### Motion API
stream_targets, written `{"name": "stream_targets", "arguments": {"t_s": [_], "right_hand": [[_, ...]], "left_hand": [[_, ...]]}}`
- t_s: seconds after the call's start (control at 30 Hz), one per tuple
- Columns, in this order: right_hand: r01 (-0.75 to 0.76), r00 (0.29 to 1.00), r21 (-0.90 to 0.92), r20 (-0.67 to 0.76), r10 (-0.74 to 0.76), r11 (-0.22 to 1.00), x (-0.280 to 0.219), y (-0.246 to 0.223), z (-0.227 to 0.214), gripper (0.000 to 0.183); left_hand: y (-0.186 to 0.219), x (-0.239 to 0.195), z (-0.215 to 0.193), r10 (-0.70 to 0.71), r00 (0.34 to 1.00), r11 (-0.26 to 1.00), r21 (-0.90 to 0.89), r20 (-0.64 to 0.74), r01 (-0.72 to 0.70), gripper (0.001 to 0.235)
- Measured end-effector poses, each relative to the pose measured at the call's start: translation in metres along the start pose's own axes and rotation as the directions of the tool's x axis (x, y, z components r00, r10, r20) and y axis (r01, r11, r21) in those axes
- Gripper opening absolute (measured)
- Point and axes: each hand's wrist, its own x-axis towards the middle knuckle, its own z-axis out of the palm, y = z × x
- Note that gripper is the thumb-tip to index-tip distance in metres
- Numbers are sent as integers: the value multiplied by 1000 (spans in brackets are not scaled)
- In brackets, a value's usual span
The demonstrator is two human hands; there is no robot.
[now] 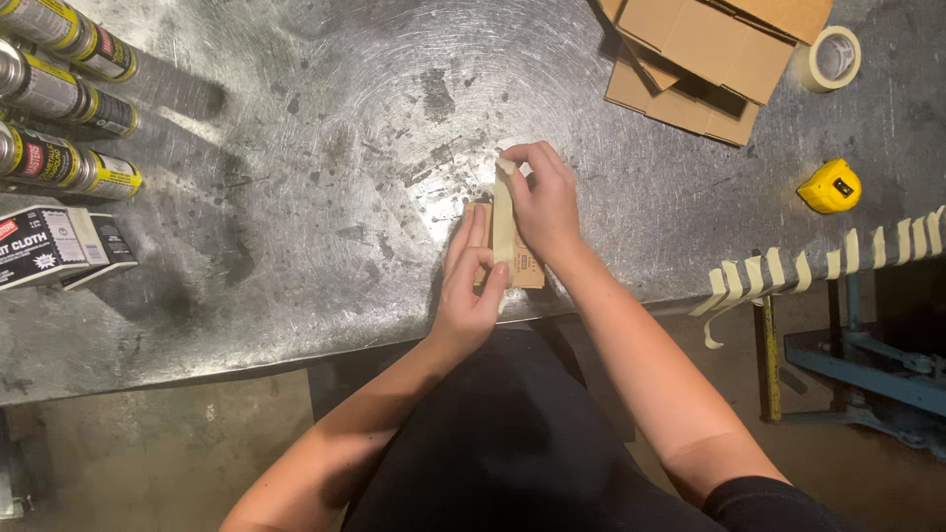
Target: The person assembles small cardboard boxes by hand and places individual boxed items inside them, then secures the outer boxes with pre-cut strips of tape.
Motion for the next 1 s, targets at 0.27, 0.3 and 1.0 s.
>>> {"name": "stream_targets", "arguments": {"t_s": [0.27,0.3,1.0], "right_hand": [[-127,991,122,-31,132,984,-1,-6,-2,9],[-131,990,121,-32,135,984,-1,-7,-2,9],[-443,894,201,21,448,874,10,0,2,15]], "left_hand": [[-3,-1,1,19,1000,1000,11,-17,-19,18],[-3,-2,1,17,1000,1000,10,-14,-17,18],[-18,-4,6,71,995,995,77,-68,-66,20]]}}
